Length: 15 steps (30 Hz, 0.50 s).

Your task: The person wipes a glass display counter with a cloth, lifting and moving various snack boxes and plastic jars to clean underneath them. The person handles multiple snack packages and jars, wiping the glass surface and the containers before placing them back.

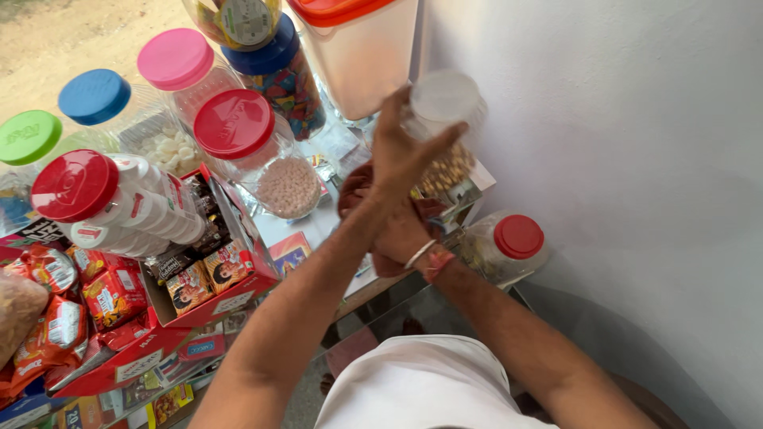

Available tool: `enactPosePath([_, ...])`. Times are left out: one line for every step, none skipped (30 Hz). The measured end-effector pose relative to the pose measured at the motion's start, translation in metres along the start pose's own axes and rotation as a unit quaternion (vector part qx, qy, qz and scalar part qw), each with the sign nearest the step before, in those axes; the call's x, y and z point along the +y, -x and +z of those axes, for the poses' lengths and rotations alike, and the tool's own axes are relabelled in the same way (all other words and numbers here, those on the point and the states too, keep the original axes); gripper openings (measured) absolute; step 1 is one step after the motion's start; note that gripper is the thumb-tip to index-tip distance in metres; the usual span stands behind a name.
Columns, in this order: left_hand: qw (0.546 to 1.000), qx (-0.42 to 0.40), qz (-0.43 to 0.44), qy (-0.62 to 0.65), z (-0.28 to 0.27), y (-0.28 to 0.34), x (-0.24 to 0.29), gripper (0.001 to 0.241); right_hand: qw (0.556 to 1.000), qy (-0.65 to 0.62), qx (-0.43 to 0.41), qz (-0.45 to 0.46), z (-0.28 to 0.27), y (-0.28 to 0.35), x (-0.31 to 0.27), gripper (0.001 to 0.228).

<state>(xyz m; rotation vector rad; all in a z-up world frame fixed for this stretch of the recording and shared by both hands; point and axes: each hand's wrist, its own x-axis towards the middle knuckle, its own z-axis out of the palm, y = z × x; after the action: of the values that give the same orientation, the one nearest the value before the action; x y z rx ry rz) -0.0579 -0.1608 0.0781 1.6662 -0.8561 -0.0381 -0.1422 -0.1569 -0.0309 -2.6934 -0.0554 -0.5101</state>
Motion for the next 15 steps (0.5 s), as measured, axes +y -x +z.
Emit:
enactPosePath([1.0,0.026,0.013,0.007,-0.012,-0.005,0.002,0.098,1.0,0.002,-0.019,0.003,-0.01,0.002,0.008,0.054])
enactPosePath([0.998,0.05,0.027,0.004,-0.023,-0.009,0.004,0.095,1.0,0.002,-0.016,0.002,-0.02,0.002,0.017,0.053])
enactPosePath([0.996,0.075,0.042,0.002,-0.035,-0.013,0.006,0.092,1.0,-0.001,-0.016,0.001,-0.033,0.002,0.027,0.052])
enactPosePath([0.993,0.099,0.056,0.0,-0.047,-0.015,0.008,0.09,1.0,-0.006,-0.006,-0.001,-0.046,0.0,0.038,0.051])
enactPosePath([0.991,0.108,0.081,-0.016,-0.058,-0.015,0.01,0.086,1.0,-0.023,0.015,-0.008,-0.061,-0.002,0.05,0.054])
enactPosePath([0.987,0.116,0.106,-0.032,-0.068,-0.014,0.01,0.083,0.998,-0.04,0.036,-0.014,-0.076,-0.004,0.059,0.057])
enactPosePath([0.983,0.123,0.131,-0.047,-0.074,-0.013,0.012,0.08,0.992,-0.082,0.017,0.095,-0.091,-0.003,0.066,0.057])
enactPosePath([0.985,0.115,0.111,-0.061,-0.078,-0.01,0.012,0.083,0.971,-0.123,-0.002,0.203,-0.108,-0.003,0.072,0.058])
enactPosePath([0.987,0.105,0.091,-0.076,-0.081,-0.005,0.012,0.086,0.968,-0.129,0.022,0.215,-0.122,-0.007,0.075,0.057])
enactPosePath([0.989,0.096,0.071,-0.09,-0.082,-0.001,0.011,0.09,0.963,-0.136,0.045,0.227,-0.137,-0.013,0.077,0.058])
enactPosePath([0.989,0.088,0.068,-0.093,-0.08,0.005,0.01,0.088,0.958,-0.141,0.068,0.241,-0.15,-0.017,0.076,0.06])
enactPosePath([0.99,0.08,0.066,-0.097,-0.077,0.011,0.008,0.087,0.98,-0.074,0.087,0.163,-0.161,-0.022,0.073,0.057])
enactPosePath([0.99,0.071,0.065,-0.1,-0.074,0.015,0.007,0.086,0.991,-0.006,0.105,0.083,-0.173,-0.027,0.069,0.054])
enactPosePath([0.988,0.072,0.069,-0.119,-0.07,0.017,0.005,0.087,0.991,0.063,0.121,0.003,-0.183,-0.03,0.063,0.051])
enactPosePath([0.985,0.072,0.073,-0.138,-0.066,0.019,0.003,0.087,0.985,0.099,0.138,-0.013,-0.19,-0.032,0.054,0.049])
